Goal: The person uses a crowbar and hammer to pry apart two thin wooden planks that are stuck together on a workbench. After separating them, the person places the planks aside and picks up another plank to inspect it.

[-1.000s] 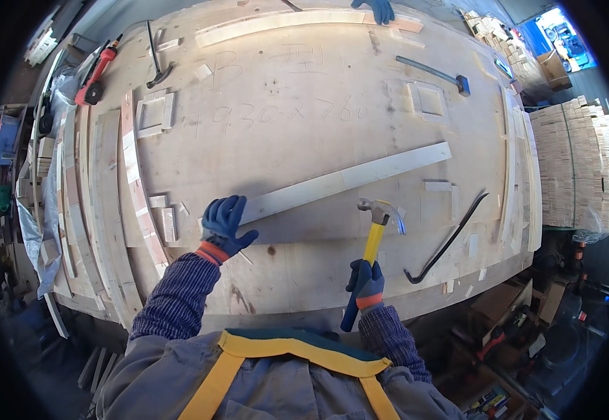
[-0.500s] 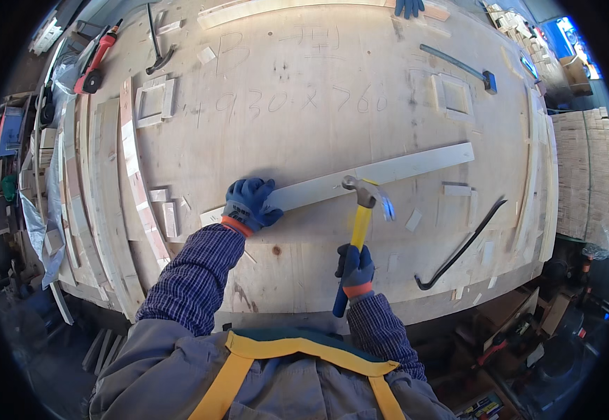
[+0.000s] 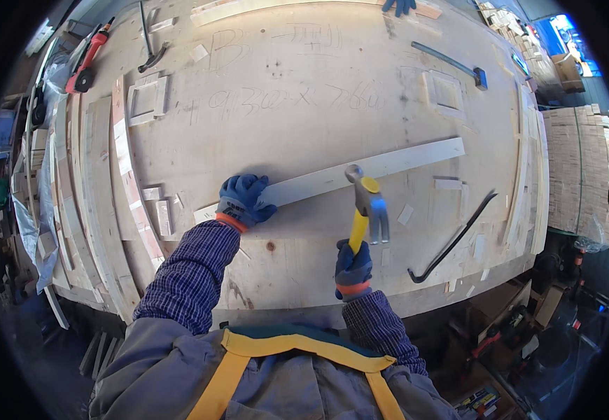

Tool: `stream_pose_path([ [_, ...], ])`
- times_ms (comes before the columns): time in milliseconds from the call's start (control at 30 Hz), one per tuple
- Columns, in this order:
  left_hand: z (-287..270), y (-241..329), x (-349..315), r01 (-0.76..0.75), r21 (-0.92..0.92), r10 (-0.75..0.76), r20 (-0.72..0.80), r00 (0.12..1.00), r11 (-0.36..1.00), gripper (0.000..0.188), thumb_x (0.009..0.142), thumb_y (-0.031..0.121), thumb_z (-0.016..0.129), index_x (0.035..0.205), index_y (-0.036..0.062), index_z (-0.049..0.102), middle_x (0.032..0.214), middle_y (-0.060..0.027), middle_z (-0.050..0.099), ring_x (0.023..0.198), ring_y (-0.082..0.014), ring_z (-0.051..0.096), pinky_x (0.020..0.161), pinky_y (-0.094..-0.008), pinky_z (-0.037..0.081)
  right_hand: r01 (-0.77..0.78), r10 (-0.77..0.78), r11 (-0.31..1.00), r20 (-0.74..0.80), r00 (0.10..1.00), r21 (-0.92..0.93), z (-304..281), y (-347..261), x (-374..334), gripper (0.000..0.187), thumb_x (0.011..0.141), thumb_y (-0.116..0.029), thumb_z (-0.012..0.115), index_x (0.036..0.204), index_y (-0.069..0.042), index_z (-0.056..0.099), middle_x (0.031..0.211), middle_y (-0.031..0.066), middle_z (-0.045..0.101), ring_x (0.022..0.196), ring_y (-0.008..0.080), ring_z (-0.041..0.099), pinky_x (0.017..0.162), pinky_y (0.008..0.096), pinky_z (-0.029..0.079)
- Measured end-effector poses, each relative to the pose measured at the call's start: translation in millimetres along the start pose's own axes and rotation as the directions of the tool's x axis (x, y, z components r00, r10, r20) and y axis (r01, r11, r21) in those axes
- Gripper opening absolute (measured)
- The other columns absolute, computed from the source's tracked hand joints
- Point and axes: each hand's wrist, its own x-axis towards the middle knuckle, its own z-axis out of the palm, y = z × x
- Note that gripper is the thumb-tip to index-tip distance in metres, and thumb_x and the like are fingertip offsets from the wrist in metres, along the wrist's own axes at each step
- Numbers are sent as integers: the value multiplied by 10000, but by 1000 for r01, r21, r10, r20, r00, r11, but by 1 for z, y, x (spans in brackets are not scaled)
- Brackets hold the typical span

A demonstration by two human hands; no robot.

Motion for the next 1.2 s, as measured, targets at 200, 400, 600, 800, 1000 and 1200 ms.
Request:
stream_pose_path([
  [200,4,-3,1,-43,29,44,-42,998,999,646,601,441,745,1164,171,583,1091,-106,560,998,-322,530,858,-457,436,-189,210,971,135,968,-149,7,17,14,266,917,-291,537,913,-27,559,669,128,604,587,258,595,560,390,463],
  [400,8,-4,-1,20,11,-20,0,1000,1000,658,598,466,724,1172,180,578,1107,-74,557,1039,-304,516,926,-452,397,-143,369,459,-42,929,877,-60,5,42,305,959,-329,443,893,-58,565,580,1,474,468,122,462,447,287,429],
  [600,3,-1,1,-32,41,34,-40,999,999,647,596,452,721,1156,157,585,1092,-121,563,993,-330,533,851,-457,445,-278,571,515,-83,817,811,-56,12,80,297,944,-349,474,869,-75,561,571,2,470,435,136,433,425,286,395],
  [800,4,-1,1,-55,45,59,-81,995,997,646,584,439,730,1151,163,587,1055,-118,570,967,-334,538,828,-457,450,-258,419,744,-129,899,616,-64,24,73,277,949,-318,495,866,-62,559,565,-11,451,425,93,421,413,263,398],
  [1000,8,-6,1,-94,38,98,-105,990,995,633,590,431,720,1139,143,592,1039,-112,570,946,-337,540,805,-458,452,-186,415,813,-325,850,552,-67,34,76,272,952,-285,481,916,-25,553,594,49,548,474,164,529,468,303,439],
  [1200,9,-7,1,-56,8,56,-56,997,998,671,581,446,727,1169,163,572,1050,-84,549,970,-312,517,852,-463,422,-363,392,909,-123,912,206,-75,38,86,279,938,-322,493,893,-55,560,601,44,533,471,162,500,451,322,408],
])
